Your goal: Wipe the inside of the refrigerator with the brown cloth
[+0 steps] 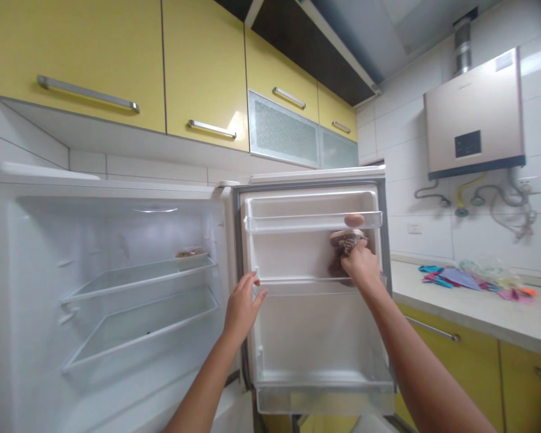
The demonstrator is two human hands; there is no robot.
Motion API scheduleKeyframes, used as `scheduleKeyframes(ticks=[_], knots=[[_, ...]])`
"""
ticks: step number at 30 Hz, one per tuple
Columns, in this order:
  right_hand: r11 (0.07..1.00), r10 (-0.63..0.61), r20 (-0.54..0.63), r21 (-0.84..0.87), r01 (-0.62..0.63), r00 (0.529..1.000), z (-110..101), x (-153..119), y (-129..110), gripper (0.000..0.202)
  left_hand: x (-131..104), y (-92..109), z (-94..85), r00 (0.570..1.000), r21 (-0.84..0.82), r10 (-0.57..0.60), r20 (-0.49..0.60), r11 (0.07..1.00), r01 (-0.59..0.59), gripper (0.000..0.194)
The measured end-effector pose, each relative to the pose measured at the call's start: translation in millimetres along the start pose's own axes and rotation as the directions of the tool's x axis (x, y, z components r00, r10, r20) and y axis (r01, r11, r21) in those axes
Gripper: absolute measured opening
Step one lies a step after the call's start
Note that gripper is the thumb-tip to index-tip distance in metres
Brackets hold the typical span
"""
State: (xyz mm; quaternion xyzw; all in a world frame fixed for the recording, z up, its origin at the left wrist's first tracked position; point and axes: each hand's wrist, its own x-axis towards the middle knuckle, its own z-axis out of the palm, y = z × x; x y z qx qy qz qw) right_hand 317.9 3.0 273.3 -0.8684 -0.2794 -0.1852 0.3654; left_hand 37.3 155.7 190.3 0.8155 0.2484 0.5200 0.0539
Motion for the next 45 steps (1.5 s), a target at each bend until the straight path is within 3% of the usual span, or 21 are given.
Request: scheduleKeyframes(ticks=[6,12,17,21,26,30,33,40,45], knots=[[0.99,-0.132,0.062,0.06,0.128,0.989,22,-16,-59,0.046,0,1,4.8,1.0,-0.023,0.005,-0.022,1.0,-0.005,0.009],[0.949,-0.297,0.1,0.14,0.282,0.95,43,-44,-123,0.038,0,3,5.5,1.0,-0.013,-0.007,-0.016,1.0,0.007,0.008],[0.883,-0.456,0.138,0.188,0.429,0.879,58,-61,-166,0.036,0,5,6.9,0.999,-0.004,0.001,-0.033,1.0,-0.001,0.008],[0.814,-0.577,0.17,0.207,0.543,0.799,62,-62,-178,0.039,-1,6,6.9,0.999,-0.013,0.005,-0.031,1.0,-0.005,0.009],[0.756,-0.649,0.179,0.261,0.6,0.74,60,-40,-152,0.05,0,5,4.2,1.0,0.032,-0.003,-0.018,0.999,0.004,0.008],[0.742,-0.66,0.177,0.304,0.597,0.73,54,-15,-114,0.044,0,4,2.5,1.0,0.049,-0.004,-0.01,0.999,0.004,0.011],[0.768,-0.627,0.163,0.294,0.569,0.762,45,2,-84,0.038,0,5,1.9,1.0,0.046,-0.002,-0.017,0.999,0.003,0.011],[0.893,-0.446,0.096,0.123,0.434,0.89,17,27,-10,0.039,0,7,0.4,1.0,0.059,-0.018,0.003,0.998,0.018,0.011],[0.926,-0.377,0.04,-0.005,0.377,0.925,-6,39,33,0.038,1,6,0.7,1.0,0.068,-0.014,0.009,0.998,0.014,0.013]])
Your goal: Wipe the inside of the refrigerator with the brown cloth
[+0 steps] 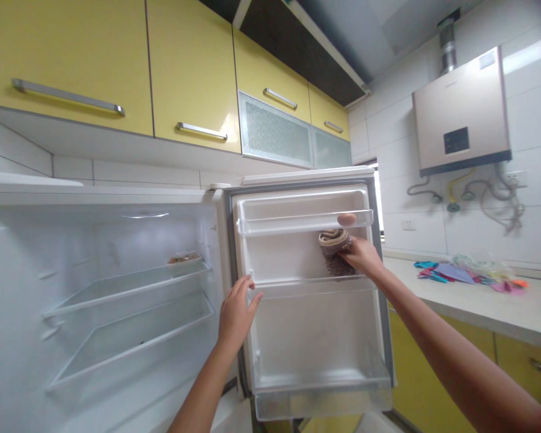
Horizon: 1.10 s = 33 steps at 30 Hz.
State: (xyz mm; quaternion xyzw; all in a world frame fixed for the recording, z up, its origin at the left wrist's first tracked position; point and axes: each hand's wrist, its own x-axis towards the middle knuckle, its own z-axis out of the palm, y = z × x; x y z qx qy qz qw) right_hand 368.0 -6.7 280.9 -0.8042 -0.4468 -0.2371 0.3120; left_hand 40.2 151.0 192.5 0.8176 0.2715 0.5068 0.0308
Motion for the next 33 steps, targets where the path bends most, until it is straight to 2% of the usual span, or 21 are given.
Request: scheduleKeyframes(ticks=[3,8,11,16,20,24,29,33], knots=[[0.996,0.053,-0.037,-0.063,-0.056,0.998,-8,-6,7,0.034,0,-1,0.6,1.0,0.0,0.002,0.001,1.0,-0.002,0.014],[0.958,0.176,-0.143,-0.202,-0.203,0.974,-11,-17,2,0.031,-1,-3,0.7,1.0,0.014,0.013,-0.003,1.0,-0.013,0.014],[0.941,0.194,-0.182,-0.242,-0.235,0.964,-13,-21,2,0.03,-1,-3,0.4,1.0,0.026,0.017,-0.003,1.0,-0.017,0.015],[0.949,0.209,-0.132,-0.21,-0.234,0.969,-13,-19,4,0.028,-2,-2,1.3,1.0,0.008,0.013,-0.001,1.0,-0.013,0.014],[0.963,0.203,-0.07,-0.165,-0.212,0.977,-6,-14,-4,0.03,-2,-1,3.4,1.0,-0.039,0.013,-0.011,0.999,-0.014,0.012],[0.979,0.173,-0.023,-0.103,-0.175,0.985,8,-7,-24,0.036,-2,-1,4.9,1.0,-0.054,0.011,-0.017,0.998,-0.012,0.012],[0.989,0.147,0.007,-0.025,-0.147,0.989,25,-3,-66,0.048,-3,-1,6.4,1.0,-0.064,0.011,-0.029,0.998,-0.013,0.011],[0.995,0.089,0.033,0.042,-0.09,0.995,38,-4,-107,0.038,-4,-1,7.1,0.999,-0.07,0.009,-0.038,0.997,-0.012,0.011]])
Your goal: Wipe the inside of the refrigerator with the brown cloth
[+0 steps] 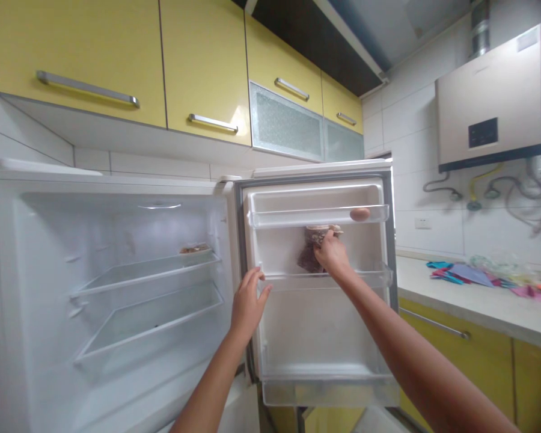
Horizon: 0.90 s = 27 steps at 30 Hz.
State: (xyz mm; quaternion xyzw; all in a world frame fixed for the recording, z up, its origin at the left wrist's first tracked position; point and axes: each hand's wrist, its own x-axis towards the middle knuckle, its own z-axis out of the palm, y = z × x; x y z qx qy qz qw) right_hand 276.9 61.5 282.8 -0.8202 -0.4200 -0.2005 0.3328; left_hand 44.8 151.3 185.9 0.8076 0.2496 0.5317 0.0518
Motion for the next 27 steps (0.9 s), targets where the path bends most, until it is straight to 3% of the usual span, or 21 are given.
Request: scheduleKeyframes(ticks=[9,13,17,20,27], knots=[[0.984,-0.165,0.07,0.084,0.159,0.984,32,-12,-102,0.037,0,0,0.8,1.0,0.007,0.003,-0.006,1.0,-0.003,0.01],[0.951,-0.307,0.15,0.088,0.297,0.94,35,-12,-119,0.044,1,-1,1.1,1.0,0.027,0.003,-0.009,1.0,-0.003,0.012],[0.89,-0.451,0.254,0.063,0.451,0.855,28,-9,-103,0.059,1,2,-2.6,1.0,0.068,0.005,0.008,0.998,-0.005,0.013],[0.844,-0.514,0.296,0.008,0.536,0.805,20,-8,-81,0.059,0,5,-6.2,1.0,0.106,0.002,0.025,0.994,-0.004,0.013],[0.803,-0.498,0.314,-0.185,0.567,0.808,-3,1,-16,0.051,0,6,-8.4,0.999,0.146,-0.001,0.034,0.989,-0.004,0.014]])
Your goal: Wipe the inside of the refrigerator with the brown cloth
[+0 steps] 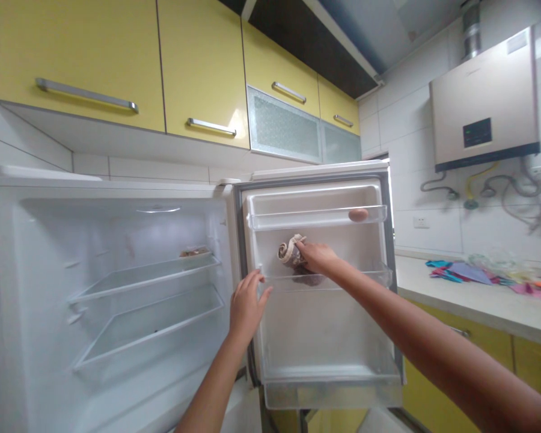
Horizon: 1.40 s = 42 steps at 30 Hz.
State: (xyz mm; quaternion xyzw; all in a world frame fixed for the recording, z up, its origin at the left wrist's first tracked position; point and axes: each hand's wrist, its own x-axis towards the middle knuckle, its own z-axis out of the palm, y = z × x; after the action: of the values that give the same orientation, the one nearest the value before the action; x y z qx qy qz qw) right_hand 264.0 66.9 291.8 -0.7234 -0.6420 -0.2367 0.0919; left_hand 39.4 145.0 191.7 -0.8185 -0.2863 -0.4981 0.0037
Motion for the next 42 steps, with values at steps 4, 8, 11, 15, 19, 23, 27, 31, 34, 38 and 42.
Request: scheduleKeyframes(ticks=[4,8,11,15,19,23,27,31,34,38,42], knots=[[0.996,0.02,0.007,-0.089,-0.019,1.0,-6,-24,47,0.047,0,0,0.3,1.0,-0.008,-0.004,-0.009,1.0,0.004,0.014],[0.993,0.003,0.02,-0.121,0.0,1.0,-12,-45,86,0.047,0,1,-0.2,1.0,-0.028,-0.002,-0.022,1.0,0.001,0.012],[0.995,-0.011,0.029,-0.095,0.014,1.0,-19,-52,109,0.046,0,0,0.4,0.999,-0.05,-0.005,-0.032,0.999,0.004,0.012],[0.999,-0.032,0.017,0.024,0.031,0.999,-33,-55,136,0.052,0,-1,2.2,0.999,-0.082,-0.024,-0.024,0.996,0.022,0.013],[0.939,-0.097,0.03,0.335,0.082,0.995,-33,-55,140,0.055,0,-1,2.7,0.999,-0.109,-0.026,-0.028,0.994,0.022,0.012],[0.943,-0.168,0.237,0.322,0.085,0.957,-16,-47,115,0.047,0,-2,2.4,0.999,-0.122,-0.032,-0.018,0.992,0.03,0.012],[0.957,-0.169,0.231,0.271,0.103,0.958,-5,-27,84,0.034,0,-2,4.2,0.999,-0.159,-0.034,-0.036,0.987,0.028,0.011],[0.965,-0.161,0.191,0.237,0.113,0.968,3,0,46,0.033,0,-2,7.4,0.997,-0.185,-0.034,-0.063,0.983,0.022,0.011],[0.963,-0.172,0.134,0.23,0.138,0.976,10,18,7,0.035,0,-2,8.5,0.998,-0.185,-0.039,-0.054,0.982,0.028,0.013],[0.957,-0.204,0.081,0.227,0.181,0.976,16,33,-33,0.034,0,-1,6.4,0.999,-0.157,-0.037,-0.039,0.987,0.03,0.02],[0.948,-0.252,0.096,0.227,0.226,0.963,15,35,-29,0.036,0,0,2.0,0.999,-0.098,-0.039,-0.016,0.995,0.037,0.021]])
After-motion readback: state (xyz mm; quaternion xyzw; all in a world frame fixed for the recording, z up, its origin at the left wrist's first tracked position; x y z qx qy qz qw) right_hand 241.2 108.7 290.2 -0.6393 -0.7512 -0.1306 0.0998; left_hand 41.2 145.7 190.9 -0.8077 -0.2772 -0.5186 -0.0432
